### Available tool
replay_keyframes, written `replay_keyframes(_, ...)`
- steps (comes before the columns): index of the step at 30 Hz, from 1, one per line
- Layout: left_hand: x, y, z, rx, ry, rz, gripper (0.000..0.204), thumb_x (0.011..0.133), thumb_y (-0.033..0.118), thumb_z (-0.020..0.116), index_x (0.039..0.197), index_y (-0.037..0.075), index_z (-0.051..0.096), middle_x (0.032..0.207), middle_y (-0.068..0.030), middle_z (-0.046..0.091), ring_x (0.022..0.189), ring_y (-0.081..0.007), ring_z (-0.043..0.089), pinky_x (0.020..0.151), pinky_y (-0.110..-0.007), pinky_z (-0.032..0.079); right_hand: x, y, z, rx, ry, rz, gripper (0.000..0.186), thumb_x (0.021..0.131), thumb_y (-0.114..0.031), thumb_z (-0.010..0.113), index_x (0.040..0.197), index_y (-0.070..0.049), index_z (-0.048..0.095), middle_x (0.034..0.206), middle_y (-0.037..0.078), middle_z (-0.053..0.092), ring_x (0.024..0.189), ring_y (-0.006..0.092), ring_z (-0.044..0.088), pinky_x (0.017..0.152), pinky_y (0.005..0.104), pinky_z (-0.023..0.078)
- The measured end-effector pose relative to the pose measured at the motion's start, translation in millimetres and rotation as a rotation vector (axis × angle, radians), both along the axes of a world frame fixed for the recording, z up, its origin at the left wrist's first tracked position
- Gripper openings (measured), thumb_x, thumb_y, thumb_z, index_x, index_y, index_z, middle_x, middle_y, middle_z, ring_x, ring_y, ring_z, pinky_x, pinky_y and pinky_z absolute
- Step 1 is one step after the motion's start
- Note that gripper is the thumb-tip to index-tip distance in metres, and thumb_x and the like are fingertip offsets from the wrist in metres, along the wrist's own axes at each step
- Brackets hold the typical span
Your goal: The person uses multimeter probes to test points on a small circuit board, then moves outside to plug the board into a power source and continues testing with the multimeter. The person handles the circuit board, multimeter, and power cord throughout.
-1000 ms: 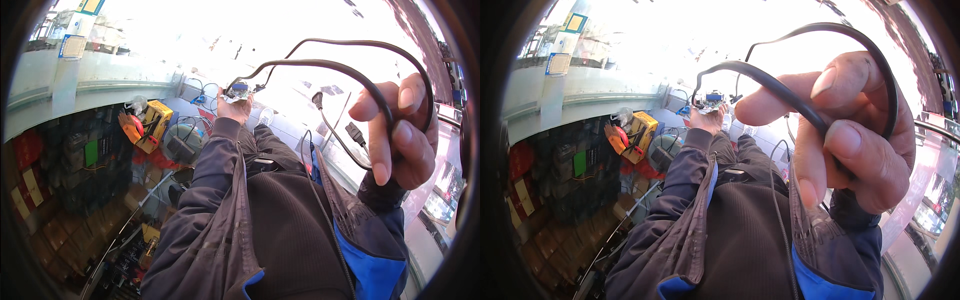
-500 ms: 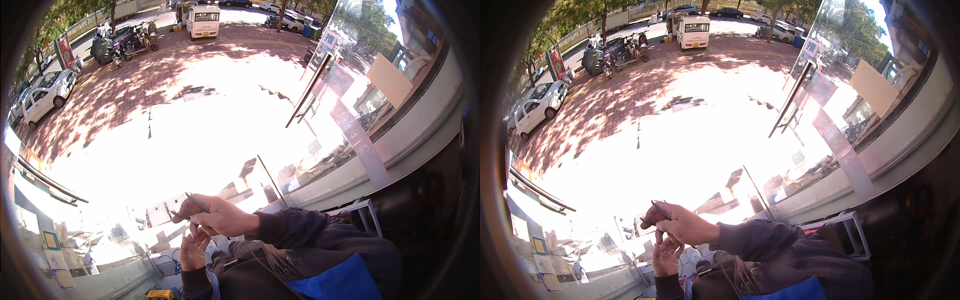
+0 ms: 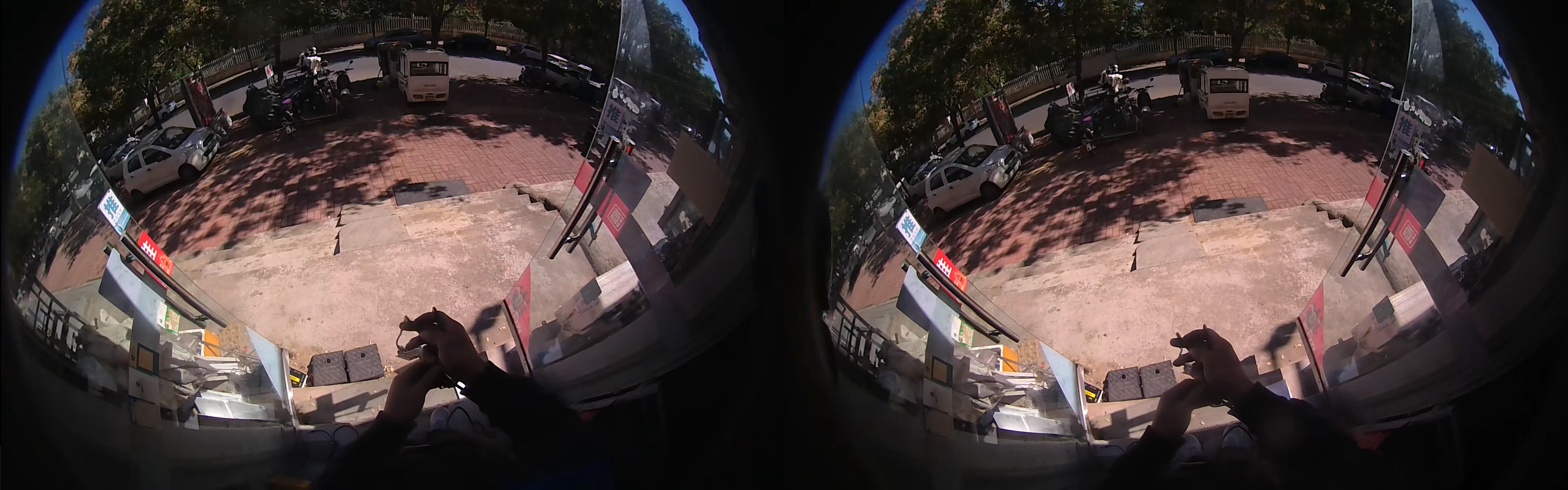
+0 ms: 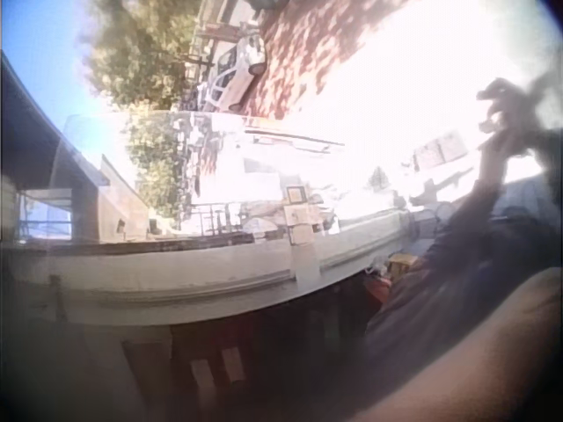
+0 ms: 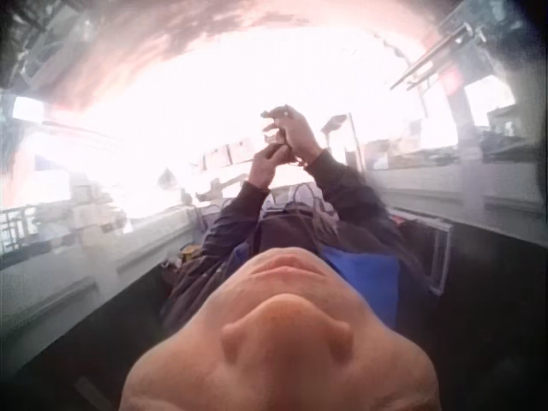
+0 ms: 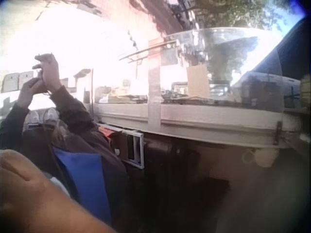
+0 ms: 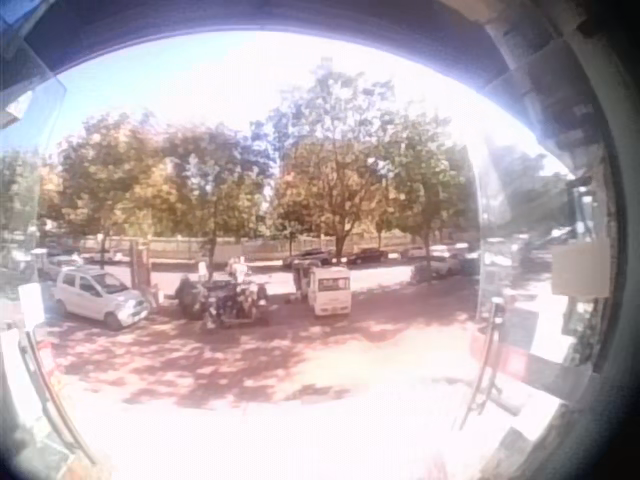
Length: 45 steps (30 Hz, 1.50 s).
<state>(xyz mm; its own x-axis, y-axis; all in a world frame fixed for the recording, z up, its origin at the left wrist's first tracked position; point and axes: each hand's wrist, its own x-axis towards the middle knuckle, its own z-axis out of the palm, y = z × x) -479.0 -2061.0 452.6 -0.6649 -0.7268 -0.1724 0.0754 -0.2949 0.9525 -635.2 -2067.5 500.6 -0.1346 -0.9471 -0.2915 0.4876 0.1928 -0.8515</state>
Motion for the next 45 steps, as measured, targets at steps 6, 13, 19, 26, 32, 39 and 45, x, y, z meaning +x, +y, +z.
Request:
replay_keyframes(6,-11.5,-30.6,-16.4,0.230,0.047,0.115,0.031,0.108,0.020,0.062,0.127,-0.004,0.068,0.106,-0.0093,0.075,0.094,-0.0168,0.074,0.084,-0.029,0.059,-5.8,-5.3,-26.3,-0.138,-0.032,-0.019,0.021,0.098,0.006,0.051,0.119,0.001,0.055,0.135,0.023,0.066,0.118,0.0362,0.071,0.101,0.0450,0.059)
replay_keyframes(13,-22.3,-41.6,-16.4,-0.027,-0.058,0.140,0.028,0.105,0.022,0.067,0.121,-0.001,0.070,0.096,-0.0044,0.072,0.084,-0.0115,0.067,0.076,-0.029,0.054,-9.4,-5.7,-29.5,-0.112,0.049,0.041,0.025,0.101,0.001,0.048,0.122,0.005,0.060,0.128,0.021,0.070,0.123,0.0293,0.068,0.107,0.0428,0.055)
replay_keyframes(19,15.8,-72.1,-17.9,0.348,0.064,0.334,0.015,0.106,0.016,0.059,0.108,0.001,0.059,0.088,-0.0078,0.064,0.082,-0.0219,0.069,0.084,-0.044,0.064,-44.2,-10.3,-42.1,0.005,0.074,0.012,0.024,0.109,-0.014,0.050,0.123,0.001,0.063,0.119,0.016,0.073,0.111,0.0262,0.072,0.096,0.0390,0.057)
replay_keyframes(26,87.1,-105.3,-35.0,0.394,0.079,0.624,0.023,0.109,0.027,0.057,0.111,0.004,0.062,0.071,0.0013,0.047,0.060,-0.0129,0.046,0.064,-0.034,0.045,-92.2,-14.1,-58.1,0.196,0.088,-0.025,0.027,0.111,-0.025,0.056,0.115,-0.001,0.066,0.070,-0.002,0.049,0.051,0.0061,0.039,0.048,0.0245,0.031)
replay_keyframes(32,145.8,-126.7,-66.6,0.435,-0.008,0.709,0.034,0.113,0.025,0.049,0.131,-0.001,0.062,0.068,0.0041,0.035,0.054,-0.0091,0.032,0.059,-0.030,0.038,-117.2,-23.4,-77.7,0.284,0.081,-0.035,0.029,0.111,-0.028,0.056,0.109,0.000,0.064,0.068,-0.004,0.040,0.051,0.0059,0.032,0.049,0.0245,0.026)
replay_keyframes(39,200.0,-167.8,-107.3,0.597,0.072,0.835,0.051,0.111,0.016,0.047,0.155,-0.009,0.039,0.067,0.0043,0.037,0.054,-0.0078,0.033,0.057,-0.027,0.036,-150.2,-40.5,-108.5,0.279,0.156,-0.056,0.031,0.112,-0.025,0.050,0.108,0.002,0.063,0.067,-0.005,0.038,0.053,0.0073,0.033,0.052,0.0263,0.030)
replay_keyframes(45,214.3,-199.7,-122.5,0.639,0.236,0.870,0.043,0.103,0.005,0.048,0.144,-0.007,0.048,0.063,0.0034,0.041,0.054,-0.0079,0.037,0.060,-0.026,0.040,-181.2,-63.3,-123.8,0.296,0.178,0.010,0.030,0.111,-0.022,0.051,0.115,0.005,0.063,0.071,-0.005,0.040,0.057,0.0075,0.035,0.056,0.0260,0.034)
